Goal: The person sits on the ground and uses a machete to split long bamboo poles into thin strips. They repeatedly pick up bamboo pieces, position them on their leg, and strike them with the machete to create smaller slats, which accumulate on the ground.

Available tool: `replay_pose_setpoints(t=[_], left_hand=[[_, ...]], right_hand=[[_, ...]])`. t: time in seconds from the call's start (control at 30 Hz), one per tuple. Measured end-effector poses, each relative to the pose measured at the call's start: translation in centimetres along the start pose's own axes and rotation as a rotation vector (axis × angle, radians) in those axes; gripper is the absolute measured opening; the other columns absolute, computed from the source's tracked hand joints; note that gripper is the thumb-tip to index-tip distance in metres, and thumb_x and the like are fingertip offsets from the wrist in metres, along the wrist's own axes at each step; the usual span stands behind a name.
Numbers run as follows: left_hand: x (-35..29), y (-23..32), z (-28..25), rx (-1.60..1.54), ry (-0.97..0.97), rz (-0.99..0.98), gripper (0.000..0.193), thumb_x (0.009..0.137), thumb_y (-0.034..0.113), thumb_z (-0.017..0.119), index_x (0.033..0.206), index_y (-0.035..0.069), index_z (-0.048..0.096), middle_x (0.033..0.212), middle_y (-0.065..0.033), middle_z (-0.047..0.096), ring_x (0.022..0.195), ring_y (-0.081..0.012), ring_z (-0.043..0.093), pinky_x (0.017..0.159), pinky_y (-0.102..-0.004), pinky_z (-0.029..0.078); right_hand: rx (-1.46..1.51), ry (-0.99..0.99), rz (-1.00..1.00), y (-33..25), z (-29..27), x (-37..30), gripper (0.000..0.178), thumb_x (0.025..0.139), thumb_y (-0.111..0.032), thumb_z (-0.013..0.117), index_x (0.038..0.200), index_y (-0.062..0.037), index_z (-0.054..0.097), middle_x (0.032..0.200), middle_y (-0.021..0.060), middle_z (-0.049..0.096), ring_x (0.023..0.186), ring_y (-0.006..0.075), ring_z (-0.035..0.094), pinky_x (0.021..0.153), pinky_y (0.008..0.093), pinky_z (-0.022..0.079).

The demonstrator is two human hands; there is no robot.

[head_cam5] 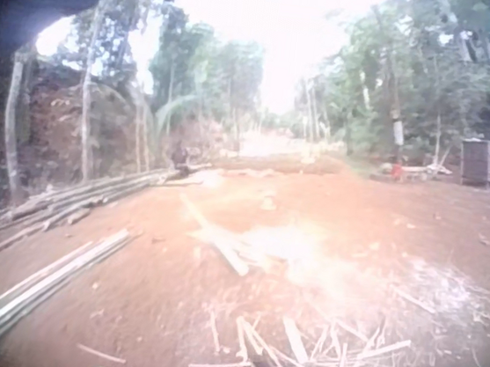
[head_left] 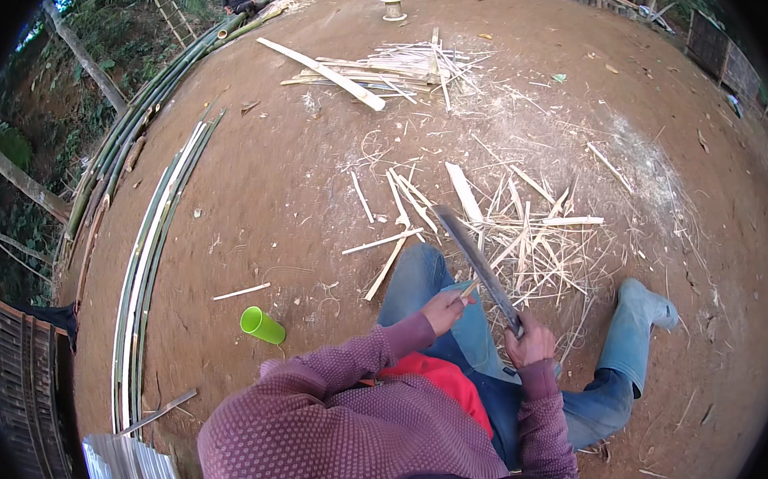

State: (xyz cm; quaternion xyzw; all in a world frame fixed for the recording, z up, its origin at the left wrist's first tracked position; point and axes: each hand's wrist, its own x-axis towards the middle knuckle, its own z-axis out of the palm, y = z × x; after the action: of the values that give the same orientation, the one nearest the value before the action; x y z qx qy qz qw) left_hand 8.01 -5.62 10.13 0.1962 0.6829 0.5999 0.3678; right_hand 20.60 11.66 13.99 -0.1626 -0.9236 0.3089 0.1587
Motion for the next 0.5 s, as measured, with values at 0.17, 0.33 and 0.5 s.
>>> replay_pose_setpoints(t=[0.17,0.33,0.5], left_hand=[[-0.1,0.2,0.4,0.417,0.148,0.215,0.023,0.090,0.020,0.045,0.095,0.000,0.056,0.063,-0.0056,0.047,0.058,-0.0152,0.046,0.055,-0.0324,0.039],[-1.1,1.7,0.0,0.483,0.104,0.074,0.023,0.088,0.016,0.045,0.099,-0.001,0.057,0.084,-0.0203,0.059,0.081,-0.0335,0.058,0.074,-0.0395,0.044],[-1.0,0.6,-0.7,0.445,0.109,-0.007,0.022,0.088,0.016,0.046,0.093,-0.001,0.058,0.078,-0.0172,0.060,0.076,-0.0293,0.058,0.069,-0.0390,0.044]], right_hand=[[-0.072,-0.077,-0.086,0.1,1.8,0.4,0.020,0.070,-0.021,0.060,0.084,-0.0063,0.057,0.073,0.0161,0.060,0.068,0.0372,0.059,0.061,0.0458,0.046],[-0.175,-0.097,-0.080,0.7,2.6,0.8,0.025,0.069,-0.026,0.064,0.082,-0.0085,0.053,0.076,0.0125,0.061,0.070,0.0340,0.060,0.062,0.0449,0.046],[-0.216,-0.103,-0.100,0.9,3.4,1.2,0.023,0.070,-0.026,0.063,0.082,-0.0089,0.052,0.077,0.0123,0.062,0.070,0.0331,0.061,0.062,0.0442,0.047]])
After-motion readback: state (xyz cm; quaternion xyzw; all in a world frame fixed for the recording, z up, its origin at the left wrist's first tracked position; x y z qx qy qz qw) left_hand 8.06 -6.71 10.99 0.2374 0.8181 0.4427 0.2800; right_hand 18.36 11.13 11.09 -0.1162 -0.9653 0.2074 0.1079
